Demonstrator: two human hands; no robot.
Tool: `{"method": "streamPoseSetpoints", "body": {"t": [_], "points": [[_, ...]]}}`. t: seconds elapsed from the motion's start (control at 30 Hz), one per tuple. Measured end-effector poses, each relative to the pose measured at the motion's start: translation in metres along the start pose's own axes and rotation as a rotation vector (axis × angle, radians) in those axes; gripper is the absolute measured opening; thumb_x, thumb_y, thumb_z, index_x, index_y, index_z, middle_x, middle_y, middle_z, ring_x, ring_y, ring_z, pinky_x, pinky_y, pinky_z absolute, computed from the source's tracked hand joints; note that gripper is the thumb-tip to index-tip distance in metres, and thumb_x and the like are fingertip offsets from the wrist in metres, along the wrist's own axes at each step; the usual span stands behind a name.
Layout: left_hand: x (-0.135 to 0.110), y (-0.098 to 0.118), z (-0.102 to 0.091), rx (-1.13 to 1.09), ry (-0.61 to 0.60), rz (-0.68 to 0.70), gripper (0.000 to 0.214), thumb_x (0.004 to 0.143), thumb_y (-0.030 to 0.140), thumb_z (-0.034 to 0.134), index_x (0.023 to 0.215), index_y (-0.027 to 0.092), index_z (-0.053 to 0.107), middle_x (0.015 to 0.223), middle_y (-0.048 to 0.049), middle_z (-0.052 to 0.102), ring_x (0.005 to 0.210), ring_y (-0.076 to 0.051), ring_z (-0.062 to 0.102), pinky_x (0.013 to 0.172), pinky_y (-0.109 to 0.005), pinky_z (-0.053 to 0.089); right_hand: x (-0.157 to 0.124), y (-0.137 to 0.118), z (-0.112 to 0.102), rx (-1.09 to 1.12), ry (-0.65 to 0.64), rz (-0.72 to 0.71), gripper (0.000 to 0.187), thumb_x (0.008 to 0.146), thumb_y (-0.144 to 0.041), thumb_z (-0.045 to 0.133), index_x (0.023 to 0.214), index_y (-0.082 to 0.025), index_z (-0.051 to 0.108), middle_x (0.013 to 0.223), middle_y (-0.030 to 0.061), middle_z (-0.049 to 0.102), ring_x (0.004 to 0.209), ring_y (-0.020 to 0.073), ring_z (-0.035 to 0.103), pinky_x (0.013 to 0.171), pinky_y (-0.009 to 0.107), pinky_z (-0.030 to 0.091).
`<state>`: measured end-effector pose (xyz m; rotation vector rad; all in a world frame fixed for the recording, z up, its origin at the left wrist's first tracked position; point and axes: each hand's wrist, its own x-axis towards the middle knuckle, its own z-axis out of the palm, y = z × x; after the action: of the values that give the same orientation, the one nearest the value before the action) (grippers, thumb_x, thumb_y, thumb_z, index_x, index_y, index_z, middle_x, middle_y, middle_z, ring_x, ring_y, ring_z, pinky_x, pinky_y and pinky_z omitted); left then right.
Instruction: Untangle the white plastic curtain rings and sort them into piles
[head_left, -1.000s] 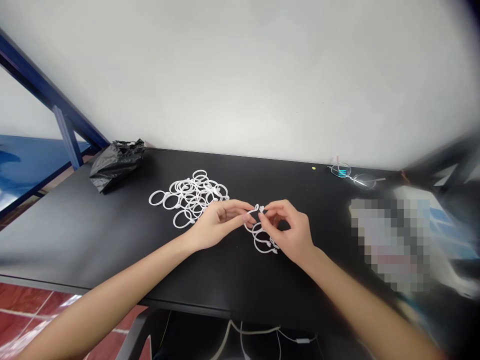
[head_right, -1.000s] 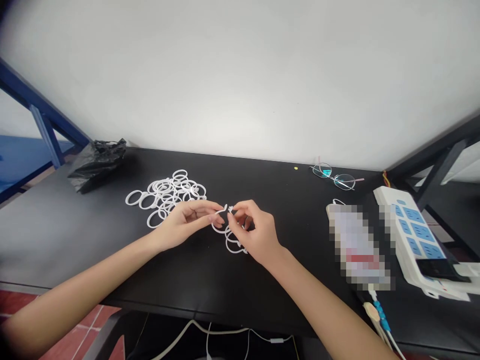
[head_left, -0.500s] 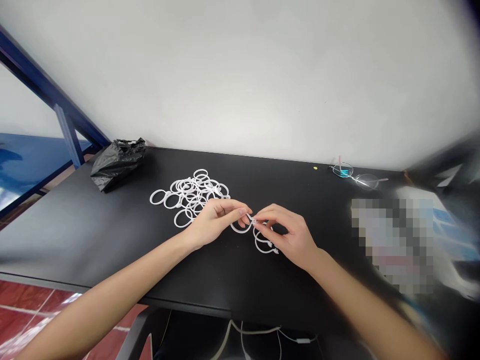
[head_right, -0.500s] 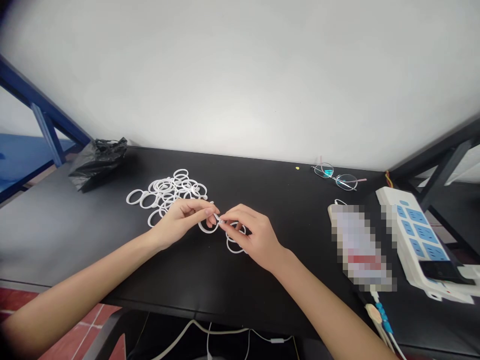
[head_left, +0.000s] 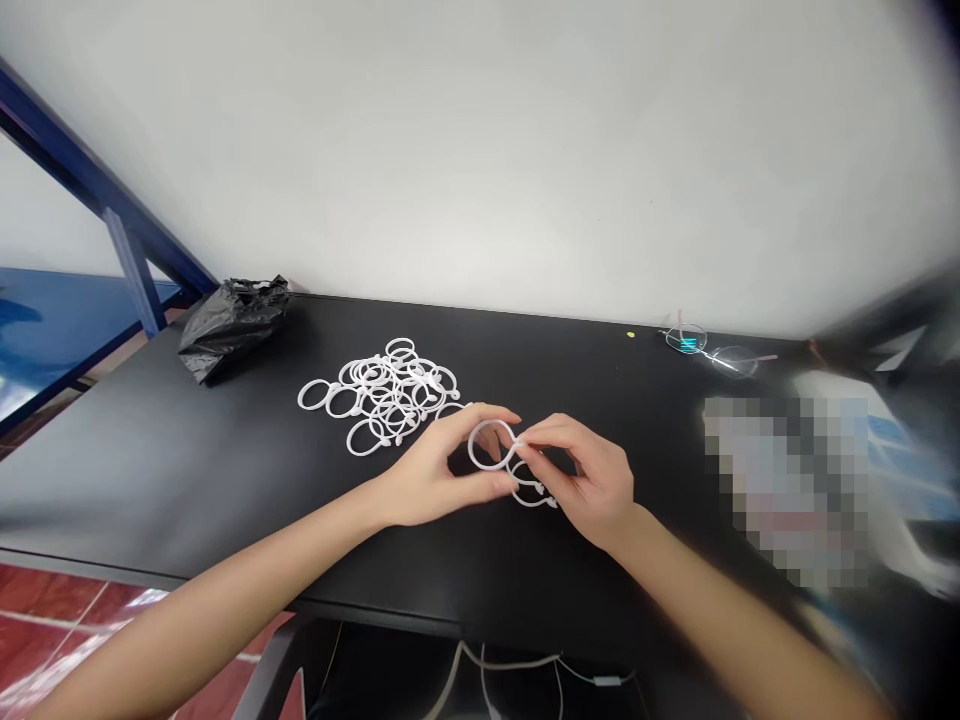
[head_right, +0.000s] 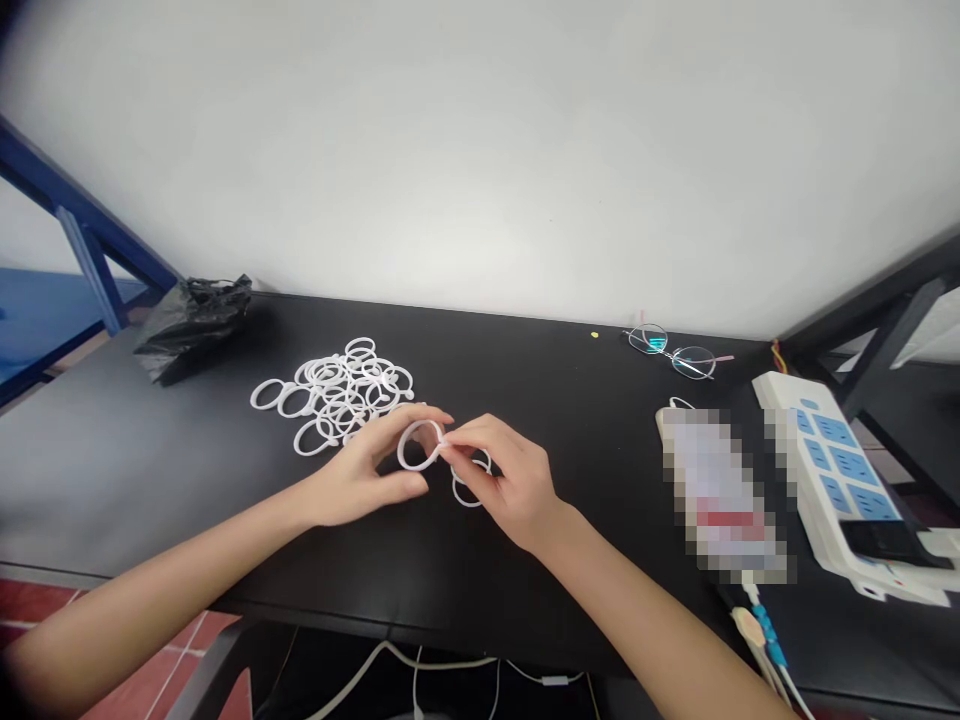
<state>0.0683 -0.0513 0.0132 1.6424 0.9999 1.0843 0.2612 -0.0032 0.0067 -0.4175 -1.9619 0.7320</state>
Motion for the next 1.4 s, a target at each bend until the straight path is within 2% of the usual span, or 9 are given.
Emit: {"method": "streamPoseSetpoints", "body": {"t": [0.1, 0.33, 0.5, 0.67, 0.8, 0.9, 1.03, 1.2, 1.4], "points": [[-0.002, -0.001, 0.003, 0.145, 0.003, 0.062, 0.044, 0.084, 0.033, 0.071, 0.120, 0.018, 0.050, 0.086, -0.0009, 0.059, 0.080, -0.015, 0.054, 0.079, -0.029, 0.046, -0.002, 0.000, 0.001, 0.042, 0.032, 0.017, 0.025, 0.085, -0.003, 0.065, 0.100, -0.023, 0.065, 0.084, 0.0028, 0.070, 0.074, 0.0151, 0.066, 0.065, 0.028, 0.055], [-0.003, 0.004, 0.005, 0.037, -0.048, 0.030, 0.023, 0.094, 0.028, 0.056, 0.113, 0.019, 0.047, 0.076, 0.0042, 0.044, 0.070, -0.011, 0.044, 0.067, -0.025, 0.040, -0.005, 0.000, 0.005, 0.116, 0.056, 0.069, 0.029, 0.082, 0.000, 0.066, 0.099, -0.023, 0.066, 0.087, 0.0017, 0.071, 0.076, 0.0140, 0.067, 0.067, 0.027, 0.055], [-0.005, 0.005, 0.005, 0.079, -0.049, -0.013, 0.014, 0.097, 0.027, 0.052, 0.107, 0.019, 0.047, 0.074, 0.0052, 0.034, 0.069, -0.011, 0.036, 0.066, -0.025, 0.035, -0.005, -0.002, 0.007, 0.139, 0.068, 0.129, 0.024, 0.082, -0.001, 0.066, 0.093, -0.023, 0.067, 0.085, 0.0008, 0.070, 0.073, 0.0134, 0.066, 0.066, 0.027, 0.054], [-0.005, 0.004, 0.004, 0.099, -0.059, 0.003, 0.015, 0.097, 0.028, 0.052, 0.108, 0.020, 0.046, 0.073, 0.0055, 0.033, 0.068, -0.011, 0.036, 0.065, -0.024, 0.034, -0.006, -0.003, 0.007, 0.131, 0.071, 0.122, 0.025, 0.082, -0.001, 0.066, 0.093, -0.023, 0.069, 0.085, 0.0010, 0.071, 0.074, 0.0138, 0.067, 0.065, 0.027, 0.055], [-0.004, 0.004, 0.005, 0.127, -0.057, 0.024, 0.022, 0.095, 0.030, 0.055, 0.112, 0.021, 0.045, 0.076, 0.0047, 0.041, 0.069, -0.011, 0.044, 0.065, -0.024, 0.040, -0.006, 0.001, 0.004, 0.112, 0.052, 0.123, 0.024, 0.083, -0.003, 0.067, 0.095, -0.024, 0.068, 0.086, 0.0003, 0.072, 0.075, 0.0137, 0.068, 0.068, 0.028, 0.056], [-0.002, 0.002, -0.002, 0.313, -0.024, 0.107, 0.027, 0.092, 0.030, 0.060, 0.112, 0.021, 0.045, 0.084, 0.0017, 0.052, 0.077, -0.013, 0.053, 0.073, -0.028, 0.045, -0.005, 0.004, 0.000, 0.103, 0.027, 0.174, 0.027, 0.084, -0.007, 0.067, 0.105, -0.025, 0.066, 0.088, 0.0003, 0.072, 0.076, 0.0135, 0.069, 0.071, 0.028, 0.058], [0.005, -0.008, -0.032, 0.890, 0.126, 0.260, 0.017, 0.092, 0.031, 0.060, 0.103, 0.019, 0.054, 0.097, -0.0059, 0.062, 0.095, -0.022, 0.057, 0.089, -0.040, 0.042, -0.003, 0.008, -0.004, 0.057, 0.099, 0.213, 0.025, 0.087, -0.009, 0.063, 0.106, -0.024, 0.066, 0.088, 0.0003, 0.071, 0.075, 0.0128, 0.069, 0.070, 0.027, 0.060], [0.007, -0.023, -0.067, 1.186, 0.259, 0.149, 0.033, 0.090, 0.045, 0.061, 0.106, 0.016, 0.064, 0.096, -0.0087, 0.058, 0.088, -0.023, 0.055, 0.081, -0.039, 0.045, -0.001, 0.008, -0.006, 0.007, 0.143, 0.228, 0.019, 0.088, -0.009, 0.062, 0.100, -0.023, 0.068, 0.085, 0.0007, 0.071, 0.070, 0.0121, 0.067, 0.065, 0.027, 0.059], [0.005, -0.020, -0.067, 1.259, 0.177, 0.041, 0.034, 0.092, 0.043, 0.055, 0.113, 0.017, 0.062, 0.101, -0.0095, 0.058, 0.091, -0.025, 0.056, 0.087, -0.042, 0.045, -0.001, 0.007, -0.008, -0.018, 0.130, 0.237, 0.015, 0.089, -0.012, 0.060, 0.097, -0.022, 0.068, 0.085, 0.0011, 0.071, 0.067, 0.0121, 0.066, 0.063, 0.027, 0.058]]}}
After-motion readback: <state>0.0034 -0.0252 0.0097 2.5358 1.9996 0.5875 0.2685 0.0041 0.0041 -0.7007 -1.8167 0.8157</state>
